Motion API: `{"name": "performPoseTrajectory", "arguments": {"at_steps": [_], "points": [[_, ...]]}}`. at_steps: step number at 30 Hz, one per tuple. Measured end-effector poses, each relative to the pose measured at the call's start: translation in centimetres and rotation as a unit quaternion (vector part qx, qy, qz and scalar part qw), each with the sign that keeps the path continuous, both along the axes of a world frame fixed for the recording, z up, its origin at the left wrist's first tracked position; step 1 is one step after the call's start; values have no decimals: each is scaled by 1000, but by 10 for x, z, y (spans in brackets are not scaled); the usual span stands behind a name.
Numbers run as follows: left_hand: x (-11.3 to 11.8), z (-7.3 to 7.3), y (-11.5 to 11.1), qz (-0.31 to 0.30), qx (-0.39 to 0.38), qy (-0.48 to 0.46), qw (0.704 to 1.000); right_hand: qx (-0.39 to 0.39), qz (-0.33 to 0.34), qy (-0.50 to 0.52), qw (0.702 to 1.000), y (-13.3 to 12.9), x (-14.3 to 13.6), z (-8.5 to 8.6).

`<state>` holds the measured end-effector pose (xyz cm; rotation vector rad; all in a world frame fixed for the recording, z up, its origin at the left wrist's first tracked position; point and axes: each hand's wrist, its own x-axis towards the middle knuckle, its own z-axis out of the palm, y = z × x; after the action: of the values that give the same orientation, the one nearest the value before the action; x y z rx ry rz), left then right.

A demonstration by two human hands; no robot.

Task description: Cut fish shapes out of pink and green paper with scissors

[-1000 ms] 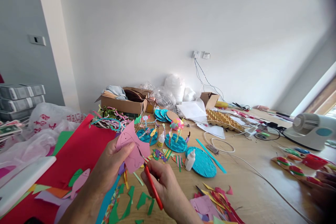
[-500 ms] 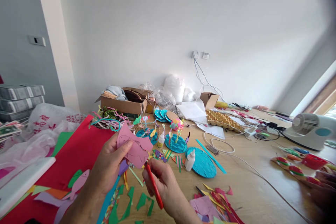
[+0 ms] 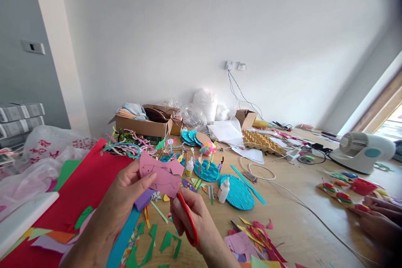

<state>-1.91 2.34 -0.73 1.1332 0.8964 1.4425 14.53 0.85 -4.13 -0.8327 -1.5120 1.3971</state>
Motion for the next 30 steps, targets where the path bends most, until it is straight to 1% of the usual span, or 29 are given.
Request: {"name": "performPoseTrajectory", "arguments": {"at_steps": [4, 7, 9, 11, 14, 19, 23, 26, 30], "points": [[-6, 5, -1, -7, 7, -10, 1000, -6, -1, -20, 1000, 0, 3, 2], [-9, 5, -1, 15, 2, -20, 1000, -6, -4, -41, 999, -1, 4, 5], [-12, 4, 0, 33, 0, 3, 999, -6, -2, -50, 999, -2, 5, 7], [-14, 3, 1, 33, 13, 50, 998, -12, -4, -58, 998, -2, 7, 9], [-17, 3, 1, 18, 38, 101, 994, -17, -4, -57, 998, 0, 8, 8], [-21, 5, -2, -39, 11, 183, 982, -17, 29, -37, 999, 6, 10, 0], [-24, 5, 1, -78, 44, 230, 969, -15, 49, -47, 998, 7, 12, -3], [-24, 4, 4, -90, 57, 234, 966, -12, 52, -54, 997, 7, 13, -2], [-22, 1, 5, -104, 42, 188, 976, 6, 69, -54, 996, 7, 15, 2]]}}
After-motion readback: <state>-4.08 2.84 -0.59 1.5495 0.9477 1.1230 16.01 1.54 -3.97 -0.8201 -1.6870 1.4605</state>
